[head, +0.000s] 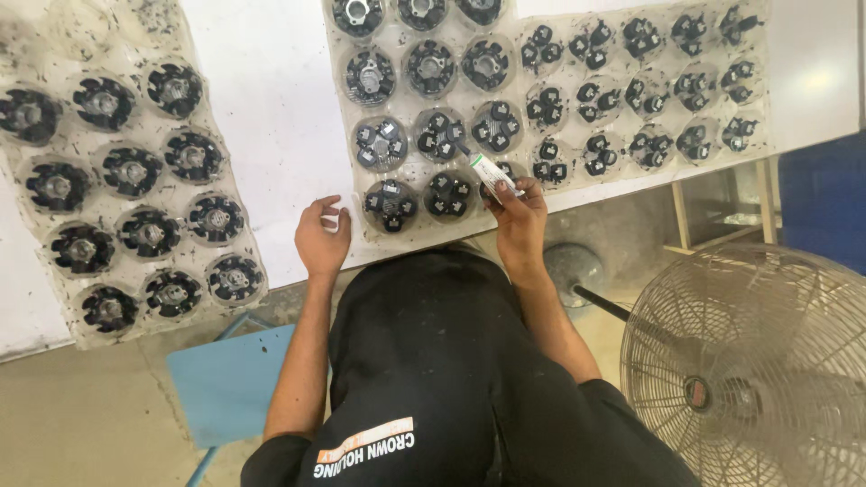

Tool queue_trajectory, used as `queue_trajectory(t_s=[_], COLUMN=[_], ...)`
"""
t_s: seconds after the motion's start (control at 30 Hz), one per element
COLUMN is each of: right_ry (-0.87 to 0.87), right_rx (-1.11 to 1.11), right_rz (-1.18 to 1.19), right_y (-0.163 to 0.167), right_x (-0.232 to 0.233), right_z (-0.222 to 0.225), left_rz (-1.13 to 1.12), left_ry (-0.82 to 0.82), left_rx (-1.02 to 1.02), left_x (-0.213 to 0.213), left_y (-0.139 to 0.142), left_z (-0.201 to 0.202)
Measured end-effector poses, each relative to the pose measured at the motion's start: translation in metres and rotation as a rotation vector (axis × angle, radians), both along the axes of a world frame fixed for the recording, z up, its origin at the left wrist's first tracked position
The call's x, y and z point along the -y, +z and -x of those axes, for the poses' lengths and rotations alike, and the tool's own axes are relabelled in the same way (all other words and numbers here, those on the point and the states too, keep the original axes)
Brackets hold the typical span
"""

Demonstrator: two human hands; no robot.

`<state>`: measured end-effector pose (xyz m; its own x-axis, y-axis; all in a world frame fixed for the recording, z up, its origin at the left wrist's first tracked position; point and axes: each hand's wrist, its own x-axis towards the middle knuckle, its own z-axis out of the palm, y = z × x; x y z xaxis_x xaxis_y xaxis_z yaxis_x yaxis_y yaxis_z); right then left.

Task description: The person applies adhesive from a tube to the center of small black mechanical parts arranged in plastic trays. They pick up each part, apply the adhesive, and place it back into the tray, repeating the process across multiple trays.

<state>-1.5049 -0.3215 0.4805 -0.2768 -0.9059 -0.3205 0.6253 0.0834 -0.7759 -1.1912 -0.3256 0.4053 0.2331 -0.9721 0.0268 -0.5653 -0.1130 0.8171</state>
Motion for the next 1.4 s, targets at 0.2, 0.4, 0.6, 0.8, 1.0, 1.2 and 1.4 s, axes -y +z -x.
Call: queue_trajectory(t_s=[0.2,0.4,0.6,0.8,1.0,1.2,1.4], right_ry=[-0.072,-0.113,-0.137,-0.137,-0.148,-0.141,-0.121], right_rx=[-0.015,-0.028,-0.024,-0.022,-0.025,-0.013,-0.01], right_rz=[-0.003,-0.024,-0.027,-0.016,-0.043,-0.024,0.006], right_y=[-0.013,-0.019,-0.016,-0.014,-0.012,-0.011,-0.013], right_x=[-0.001,-0.012,-0.019,-0.021,-0.018,-0.011,-0.008], right_z=[0.008,0.012,0.012,0.013,0.013,0.012,0.008], left_rz=[-0.208,-0.236,-0.253,-0.291,-0.236,-0.283,-0.201], left_ry=[-0.037,-0.039,0.062,0.089,0.103,0.154,0.144], left_rx=[-0.819,-0.854,-0.589,-0.446,-0.462,-0.456,-0.564], left_x=[0.024,0.055,0.048,0.036,0.027,0.02,0.025], left_y=[-0.051,-0.055,-0.048,-0.047,-0.035,-0.039,-0.053], left_z=[0.011,0.03,0.044,0.049,0.058,0.065,0.06])
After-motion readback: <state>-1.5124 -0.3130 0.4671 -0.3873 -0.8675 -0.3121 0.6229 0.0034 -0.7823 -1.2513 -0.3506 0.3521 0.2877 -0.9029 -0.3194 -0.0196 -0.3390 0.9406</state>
